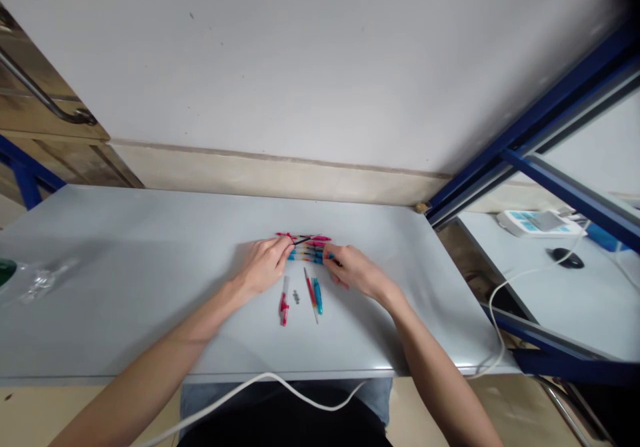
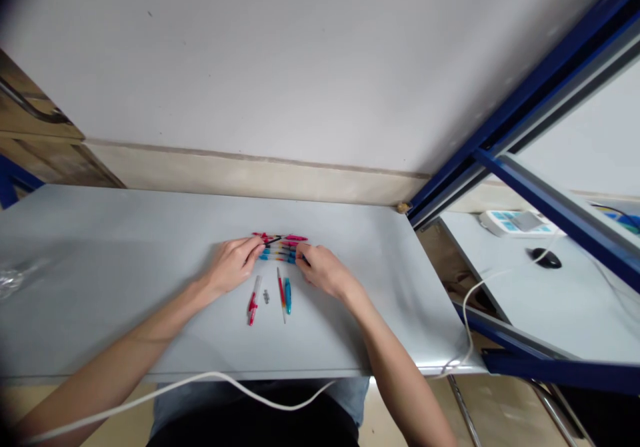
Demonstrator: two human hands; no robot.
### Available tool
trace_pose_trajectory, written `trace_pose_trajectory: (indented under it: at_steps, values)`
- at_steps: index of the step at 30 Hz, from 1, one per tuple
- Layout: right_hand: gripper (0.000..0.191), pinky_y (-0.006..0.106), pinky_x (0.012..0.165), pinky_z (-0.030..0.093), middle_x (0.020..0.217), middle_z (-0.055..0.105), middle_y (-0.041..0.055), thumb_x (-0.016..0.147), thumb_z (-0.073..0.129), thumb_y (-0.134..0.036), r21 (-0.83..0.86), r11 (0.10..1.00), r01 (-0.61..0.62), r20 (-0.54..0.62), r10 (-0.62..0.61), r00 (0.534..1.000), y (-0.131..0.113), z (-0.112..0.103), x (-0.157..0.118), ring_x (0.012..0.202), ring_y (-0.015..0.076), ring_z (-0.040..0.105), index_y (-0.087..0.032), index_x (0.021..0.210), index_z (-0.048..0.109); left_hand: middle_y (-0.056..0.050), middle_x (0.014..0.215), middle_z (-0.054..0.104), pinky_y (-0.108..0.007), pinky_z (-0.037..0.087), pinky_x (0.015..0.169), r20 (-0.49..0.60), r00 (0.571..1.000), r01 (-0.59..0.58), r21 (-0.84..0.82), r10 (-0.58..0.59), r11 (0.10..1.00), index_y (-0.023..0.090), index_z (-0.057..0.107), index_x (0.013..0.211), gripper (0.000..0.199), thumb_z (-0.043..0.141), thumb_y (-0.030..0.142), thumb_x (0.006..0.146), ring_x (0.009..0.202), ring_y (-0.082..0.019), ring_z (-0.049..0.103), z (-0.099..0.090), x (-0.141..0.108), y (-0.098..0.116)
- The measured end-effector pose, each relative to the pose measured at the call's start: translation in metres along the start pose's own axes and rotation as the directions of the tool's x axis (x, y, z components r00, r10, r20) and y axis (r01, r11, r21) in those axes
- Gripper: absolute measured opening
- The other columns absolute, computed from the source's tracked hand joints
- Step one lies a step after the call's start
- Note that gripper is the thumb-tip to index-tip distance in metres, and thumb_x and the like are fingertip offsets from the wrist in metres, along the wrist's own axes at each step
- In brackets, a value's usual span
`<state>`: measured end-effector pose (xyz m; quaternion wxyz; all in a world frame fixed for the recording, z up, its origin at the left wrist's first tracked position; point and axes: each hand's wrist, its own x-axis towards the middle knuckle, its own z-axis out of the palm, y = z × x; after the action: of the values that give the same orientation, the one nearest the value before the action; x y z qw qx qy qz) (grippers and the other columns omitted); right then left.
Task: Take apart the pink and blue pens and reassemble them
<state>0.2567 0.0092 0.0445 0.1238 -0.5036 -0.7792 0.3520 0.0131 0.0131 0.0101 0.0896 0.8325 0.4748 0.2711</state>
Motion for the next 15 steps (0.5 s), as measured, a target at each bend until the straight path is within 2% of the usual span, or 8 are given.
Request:
trace_pose_trajectory:
  at_steps: [4,8,15]
  values:
    - [0.024,0.024,0.049,0.040,0.050,0.058,-0.0056,0.093,0.046,-0.011,0.044,0.999,0.012,0.071,-0.015,0.997,-0.0026,0.0004,-0.0041,0.038,0.0117,0.053,-0.022,0.072,0.044,-0.002,0.076,0.065,-0.028,0.034,0.061,0.005,1.000,-0.009,-0.004,0.009,1.000,0.020,0.059,0.086,0.028,0.039,0.026,0.106,0.065,-0.016,0.058,0.0006,-0.0003,0.0001]
    - [0.018,0.022,0.049,0.040,0.050,0.059,-0.0062,0.087,0.047,-0.006,-0.009,1.000,0.005,0.110,-0.004,0.994,-0.0056,-0.0039,-0.0062,0.038,0.0104,0.053,-0.021,0.077,0.048,-0.002,0.076,0.065,-0.028,0.034,0.060,0.006,1.000,-0.013,0.000,0.013,1.000,0.020,0.059,0.087,0.027,0.040,0.026,0.105,0.065,-0.016,0.058,0.0018,-0.0010,-0.0006]
    - [0.013,0.021,0.049,0.040,0.056,0.062,-0.0037,0.092,0.050,-0.014,0.007,1.000,0.008,0.242,-0.009,0.970,-0.0065,-0.0049,-0.0074,0.043,0.0106,0.058,-0.019,0.080,0.053,0.000,0.070,0.064,-0.028,0.032,0.058,0.023,0.998,-0.052,0.028,0.051,0.998,0.021,0.059,0.088,0.028,0.039,0.027,0.105,0.059,-0.015,0.058,0.0043,-0.0036,-0.0003]
